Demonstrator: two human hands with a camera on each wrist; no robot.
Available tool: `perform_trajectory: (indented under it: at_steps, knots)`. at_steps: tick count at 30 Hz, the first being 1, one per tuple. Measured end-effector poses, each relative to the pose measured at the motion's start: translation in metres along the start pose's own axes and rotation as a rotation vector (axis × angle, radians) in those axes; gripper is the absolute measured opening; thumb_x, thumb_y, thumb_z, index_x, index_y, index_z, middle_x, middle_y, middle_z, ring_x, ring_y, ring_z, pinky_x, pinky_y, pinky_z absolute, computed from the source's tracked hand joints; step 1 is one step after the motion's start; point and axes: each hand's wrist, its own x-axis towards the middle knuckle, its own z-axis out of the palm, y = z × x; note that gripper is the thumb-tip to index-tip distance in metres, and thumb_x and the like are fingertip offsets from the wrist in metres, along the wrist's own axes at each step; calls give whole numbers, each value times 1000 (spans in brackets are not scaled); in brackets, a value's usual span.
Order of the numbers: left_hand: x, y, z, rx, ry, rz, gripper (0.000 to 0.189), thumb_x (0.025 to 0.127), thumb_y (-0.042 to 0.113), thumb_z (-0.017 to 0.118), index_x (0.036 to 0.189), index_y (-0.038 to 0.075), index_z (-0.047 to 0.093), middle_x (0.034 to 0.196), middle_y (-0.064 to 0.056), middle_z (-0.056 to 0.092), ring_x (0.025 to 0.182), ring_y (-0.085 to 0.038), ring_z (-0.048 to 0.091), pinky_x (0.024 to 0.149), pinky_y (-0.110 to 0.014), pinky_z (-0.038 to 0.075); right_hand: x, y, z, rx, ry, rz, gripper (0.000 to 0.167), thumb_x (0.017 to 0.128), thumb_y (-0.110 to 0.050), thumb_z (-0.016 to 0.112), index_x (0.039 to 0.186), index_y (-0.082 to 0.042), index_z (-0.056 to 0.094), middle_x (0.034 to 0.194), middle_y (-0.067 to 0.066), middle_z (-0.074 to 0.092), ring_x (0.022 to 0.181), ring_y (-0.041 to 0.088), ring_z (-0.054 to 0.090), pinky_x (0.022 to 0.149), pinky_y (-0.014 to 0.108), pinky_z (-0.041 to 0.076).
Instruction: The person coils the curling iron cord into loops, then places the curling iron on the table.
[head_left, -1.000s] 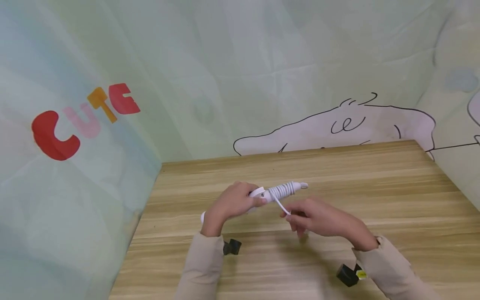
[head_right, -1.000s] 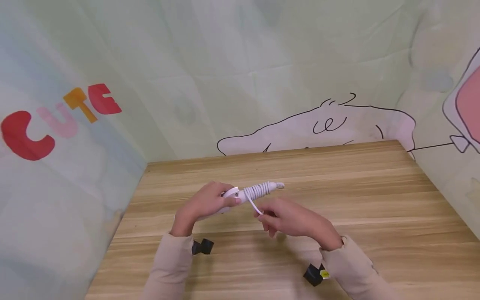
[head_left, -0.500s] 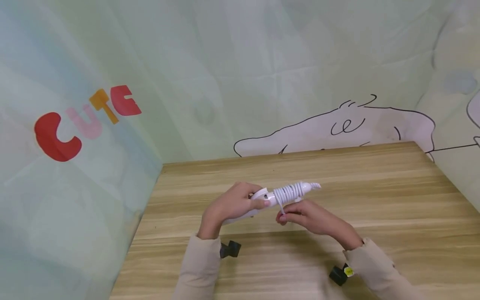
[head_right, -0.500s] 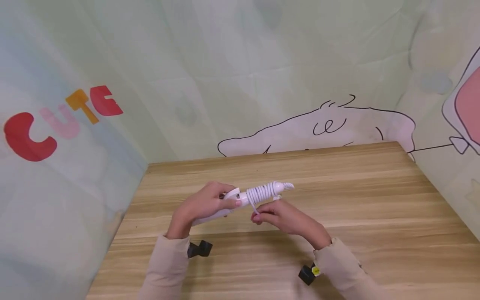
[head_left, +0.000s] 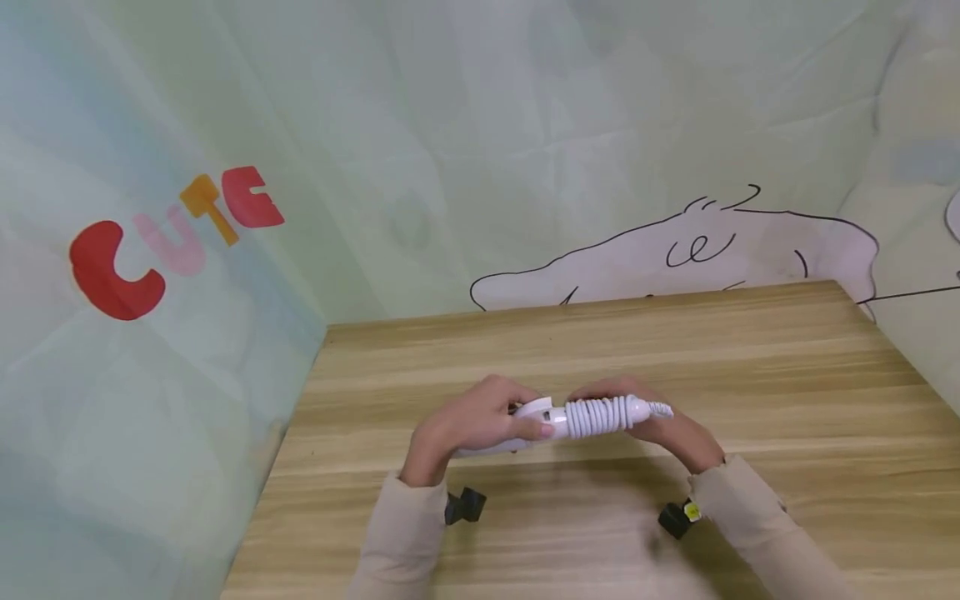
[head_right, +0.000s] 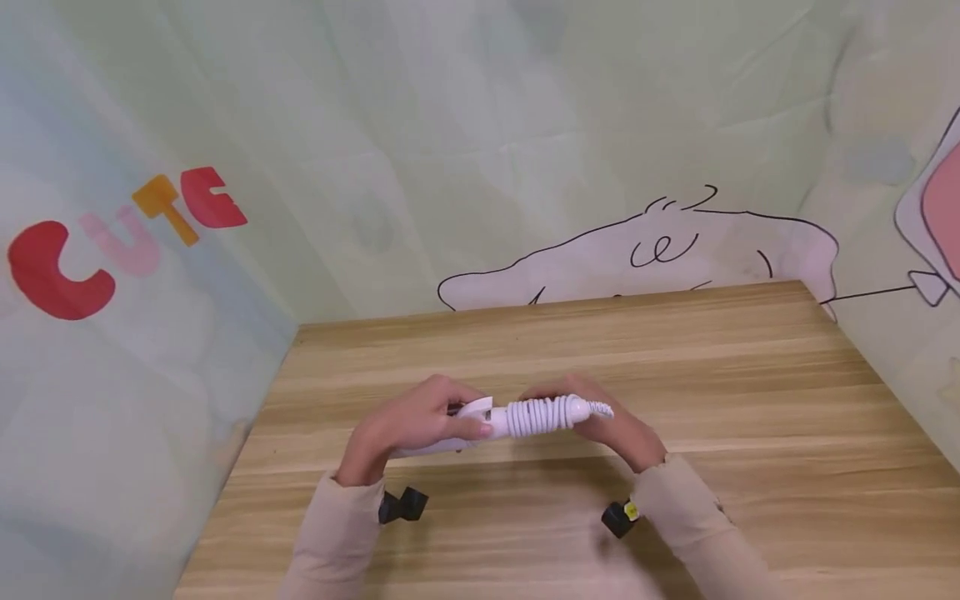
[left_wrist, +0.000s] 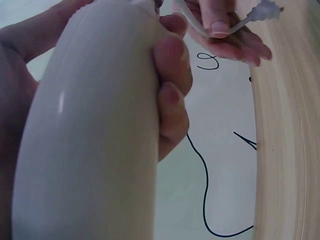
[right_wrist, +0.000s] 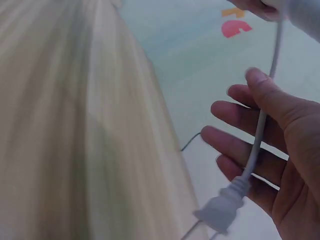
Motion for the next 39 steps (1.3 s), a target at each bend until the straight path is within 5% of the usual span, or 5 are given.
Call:
perform_trajectory:
  at_steps: [3,13,25,34,39]
  knots:
    - [1,3,1,26,-17,9,15,84,29,65,79,15,66,68,7,57,61,-5,50,57,-22,42,9,1,-13,74,-48,28,17,90,-7,62,105,-4,70,99,6,72,86,6,64,74,26,52]
    - [7,3,8,118,-39,-47,18,82,33,66,71,19,63,63,9,53,57,-4,47,55,-22,40,29,-13,-43,-275,-79,44,13,89,-27,66,98,-21,73,94,-10,72,80,2,64,72,29,52]
    - [20,-11,19,273,113,-178,22,88,37,63,83,16,65,65,6,54,56,-9,47,53,-26,38,23,-71,-29,-594,-27,98,12,90,-23,66,97,-14,71,82,-5,71,59,4,56,55,26,47]
    - [21,-29,12,185,186,-170,24,88,38,61,92,15,69,74,2,62,64,-12,53,59,-28,44,-11,-66,14,3,-30,301,14,96,-21,57,94,-10,65,73,-8,65,63,-2,59,56,19,46]
    - [21,-27,9,108,137,-128,25,89,38,62,96,15,69,78,3,64,69,-12,56,63,-29,45,-26,-36,38,291,43,276,19,96,-19,56,96,-5,68,86,1,71,80,5,65,68,23,52]
